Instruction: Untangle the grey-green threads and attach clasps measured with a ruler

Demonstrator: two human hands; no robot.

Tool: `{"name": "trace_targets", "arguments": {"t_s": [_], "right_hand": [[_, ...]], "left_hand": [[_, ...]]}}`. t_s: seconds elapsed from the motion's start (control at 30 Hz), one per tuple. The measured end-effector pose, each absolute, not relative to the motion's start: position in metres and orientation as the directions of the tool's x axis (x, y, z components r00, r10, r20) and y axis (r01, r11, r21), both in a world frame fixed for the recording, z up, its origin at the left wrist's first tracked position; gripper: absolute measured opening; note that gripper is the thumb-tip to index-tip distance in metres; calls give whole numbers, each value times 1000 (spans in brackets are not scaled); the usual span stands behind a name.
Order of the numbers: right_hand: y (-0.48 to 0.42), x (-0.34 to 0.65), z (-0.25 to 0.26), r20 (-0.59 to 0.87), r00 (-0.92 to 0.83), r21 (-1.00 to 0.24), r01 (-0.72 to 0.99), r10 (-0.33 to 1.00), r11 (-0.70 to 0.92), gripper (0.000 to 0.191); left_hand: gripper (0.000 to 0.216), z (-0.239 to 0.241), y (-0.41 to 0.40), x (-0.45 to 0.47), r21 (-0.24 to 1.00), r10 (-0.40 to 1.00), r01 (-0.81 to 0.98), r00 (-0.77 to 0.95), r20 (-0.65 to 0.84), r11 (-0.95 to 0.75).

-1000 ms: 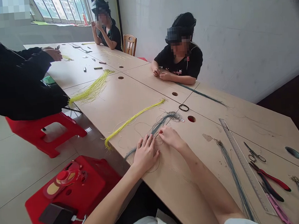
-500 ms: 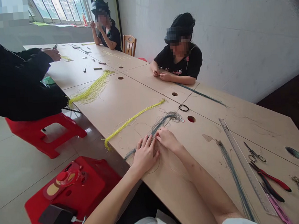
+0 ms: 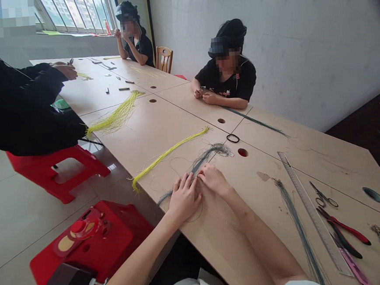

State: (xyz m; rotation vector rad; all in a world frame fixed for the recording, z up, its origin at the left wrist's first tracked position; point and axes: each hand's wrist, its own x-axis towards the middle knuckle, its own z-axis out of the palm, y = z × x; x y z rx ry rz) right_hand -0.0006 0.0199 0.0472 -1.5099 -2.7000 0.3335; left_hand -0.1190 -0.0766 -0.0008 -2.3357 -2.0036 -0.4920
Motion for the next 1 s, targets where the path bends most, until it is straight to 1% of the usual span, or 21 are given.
{"name": "trace_targets", "arguments": {"t_s": [0.23,0.4,0.63,0.8,1.0], "right_hand": [[18,-9,56,-117,-526,-158,847,842,507,21],[29,-8,52,-143,-557,-202,826,818,527,19],[35,-1,47,-123,-593,-278,790,796,546,17],[37,1,45,-114,-609,-295,775,785,559,20],[37,-3,42,-120,-610,-299,774,783,558,19]], "left_hand": [[50,-1,-76,-119,200,959,964,118,259,-172],[51,-1,-76,-119,202,960,965,115,257,-170],[50,-1,-77,-120,205,958,963,117,261,-174],[50,-2,-77,-120,199,955,964,121,271,-179],[52,-2,-78,-119,206,960,963,117,254,-172]]}}
